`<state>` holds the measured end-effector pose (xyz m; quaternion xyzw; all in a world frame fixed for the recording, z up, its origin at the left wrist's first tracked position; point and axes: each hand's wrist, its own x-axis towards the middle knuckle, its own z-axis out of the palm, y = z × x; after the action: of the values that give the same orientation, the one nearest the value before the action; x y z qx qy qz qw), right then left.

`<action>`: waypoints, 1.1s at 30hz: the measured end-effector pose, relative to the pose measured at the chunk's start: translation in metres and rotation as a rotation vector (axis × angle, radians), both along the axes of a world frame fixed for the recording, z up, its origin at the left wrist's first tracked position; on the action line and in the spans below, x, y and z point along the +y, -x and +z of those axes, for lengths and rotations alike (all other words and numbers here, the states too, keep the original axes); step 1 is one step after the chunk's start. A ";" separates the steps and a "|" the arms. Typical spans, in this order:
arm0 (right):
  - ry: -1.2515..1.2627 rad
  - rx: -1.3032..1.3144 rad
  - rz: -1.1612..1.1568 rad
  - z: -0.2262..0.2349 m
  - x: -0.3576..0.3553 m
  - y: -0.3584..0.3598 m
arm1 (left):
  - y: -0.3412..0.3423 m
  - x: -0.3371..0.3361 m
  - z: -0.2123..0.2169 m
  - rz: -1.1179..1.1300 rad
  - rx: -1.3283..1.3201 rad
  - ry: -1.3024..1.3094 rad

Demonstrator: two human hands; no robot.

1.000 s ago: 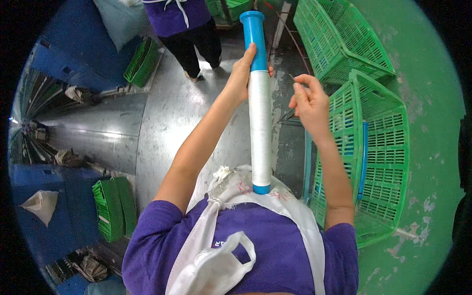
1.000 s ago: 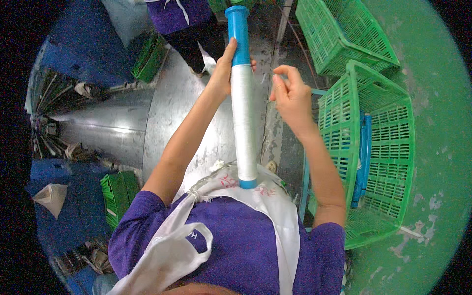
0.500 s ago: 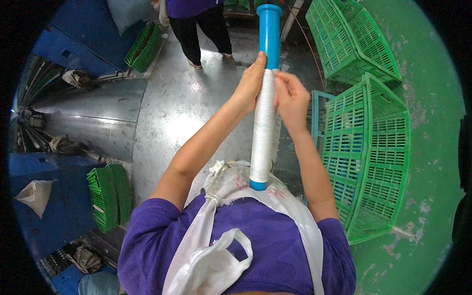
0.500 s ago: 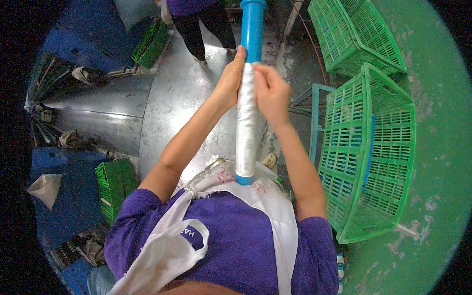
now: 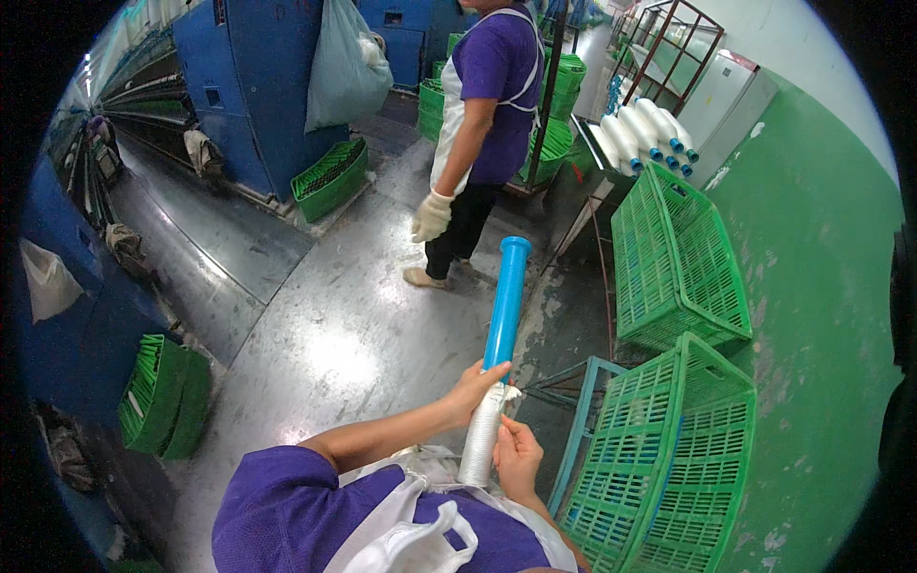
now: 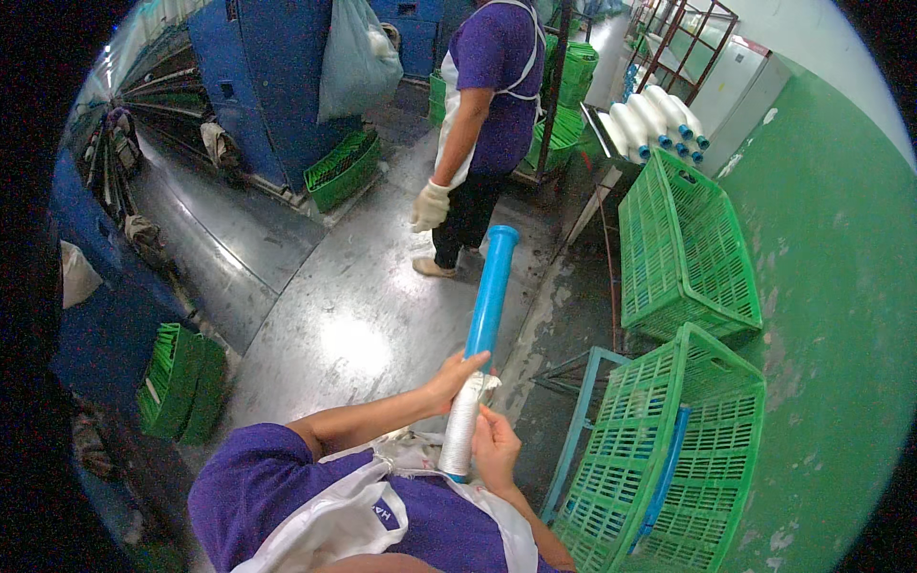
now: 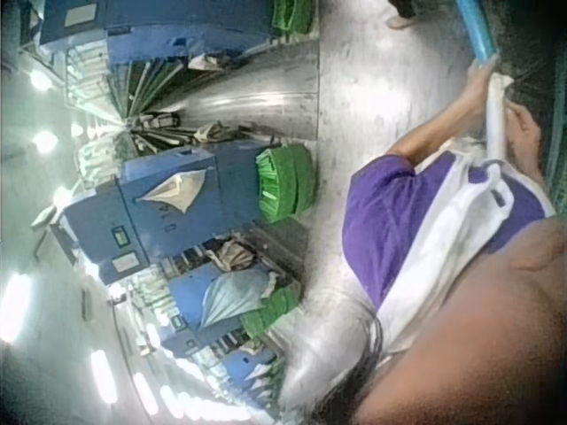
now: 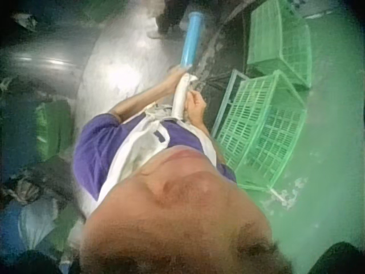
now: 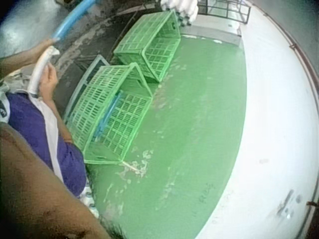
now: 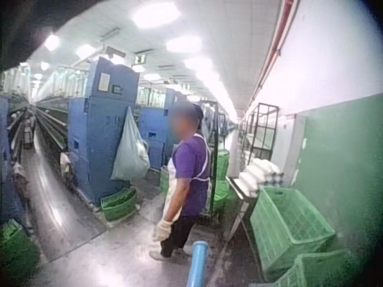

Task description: The person loads green bobbins into a spinning machine, then removes white thread spools from the machine and places them into green baskets. The person also threads the machine and wipes a blue spool with a white cloth.

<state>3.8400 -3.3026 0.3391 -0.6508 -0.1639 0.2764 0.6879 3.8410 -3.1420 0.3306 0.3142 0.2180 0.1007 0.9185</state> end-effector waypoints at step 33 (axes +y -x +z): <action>0.073 -0.230 -0.058 0.008 -0.023 0.007 | 0.023 -0.039 -0.002 -0.198 -0.001 0.158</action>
<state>3.8328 -3.3258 0.3467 -0.7072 -0.2125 0.1855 0.6483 3.8182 -3.1814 0.3282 0.2610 0.1929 -0.0078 0.9458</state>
